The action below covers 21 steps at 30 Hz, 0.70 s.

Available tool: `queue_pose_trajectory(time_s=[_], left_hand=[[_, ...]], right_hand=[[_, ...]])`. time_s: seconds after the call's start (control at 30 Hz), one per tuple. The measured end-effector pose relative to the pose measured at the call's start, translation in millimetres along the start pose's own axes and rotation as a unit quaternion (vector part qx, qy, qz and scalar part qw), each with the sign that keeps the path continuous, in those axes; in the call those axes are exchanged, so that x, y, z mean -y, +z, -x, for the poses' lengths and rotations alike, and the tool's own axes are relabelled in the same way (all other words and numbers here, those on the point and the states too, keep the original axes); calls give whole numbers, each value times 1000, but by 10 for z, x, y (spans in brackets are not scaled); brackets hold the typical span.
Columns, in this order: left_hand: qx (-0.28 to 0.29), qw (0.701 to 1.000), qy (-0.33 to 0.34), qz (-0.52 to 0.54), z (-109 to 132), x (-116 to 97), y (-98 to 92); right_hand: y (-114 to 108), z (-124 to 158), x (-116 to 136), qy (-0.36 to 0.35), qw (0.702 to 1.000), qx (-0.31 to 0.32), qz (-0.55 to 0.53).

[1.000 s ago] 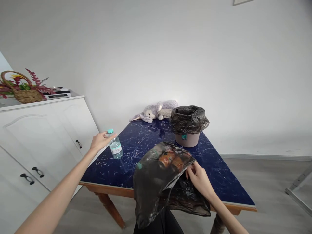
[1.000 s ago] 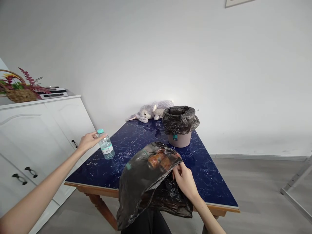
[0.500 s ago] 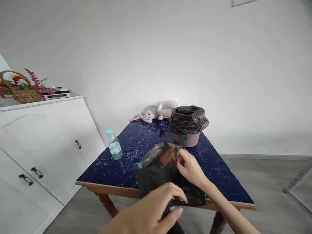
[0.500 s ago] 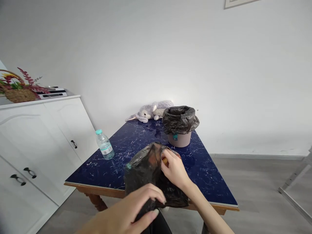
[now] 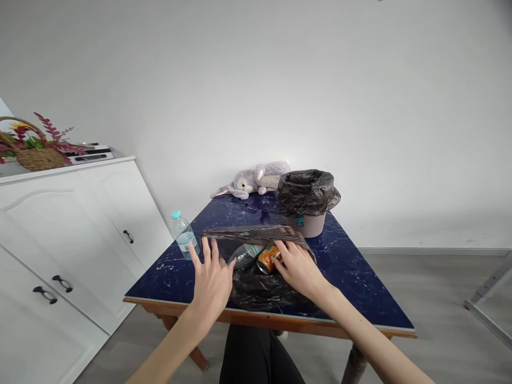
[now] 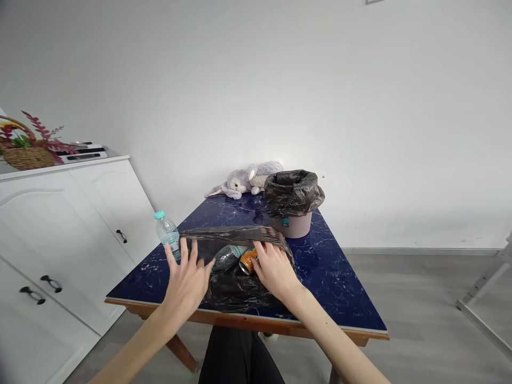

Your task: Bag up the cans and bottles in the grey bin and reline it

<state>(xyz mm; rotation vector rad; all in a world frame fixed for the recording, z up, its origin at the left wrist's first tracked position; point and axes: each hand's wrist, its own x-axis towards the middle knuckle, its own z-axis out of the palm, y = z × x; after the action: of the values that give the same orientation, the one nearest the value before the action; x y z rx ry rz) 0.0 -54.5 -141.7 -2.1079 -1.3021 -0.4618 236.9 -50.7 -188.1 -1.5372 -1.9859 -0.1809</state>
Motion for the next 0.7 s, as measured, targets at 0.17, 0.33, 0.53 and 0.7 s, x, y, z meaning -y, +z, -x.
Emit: queue_pose_trajectory(time_s=[0.17,0.33,0.53,0.7], left_hand=[[-12,973,172,156,230,-297,-52],[106,988,67,92,-90,-64,469],[211,974,51,59,-300,330,717],[190,977,64,72,-289,379,426]], right_hand=[[-2,-4,111,-48,998,-3,-41],[23,14,19,-41,992,39,-115],[173,23,-324,-7,983,42,-180],[378,82,-494,13,982,-13,-185]])
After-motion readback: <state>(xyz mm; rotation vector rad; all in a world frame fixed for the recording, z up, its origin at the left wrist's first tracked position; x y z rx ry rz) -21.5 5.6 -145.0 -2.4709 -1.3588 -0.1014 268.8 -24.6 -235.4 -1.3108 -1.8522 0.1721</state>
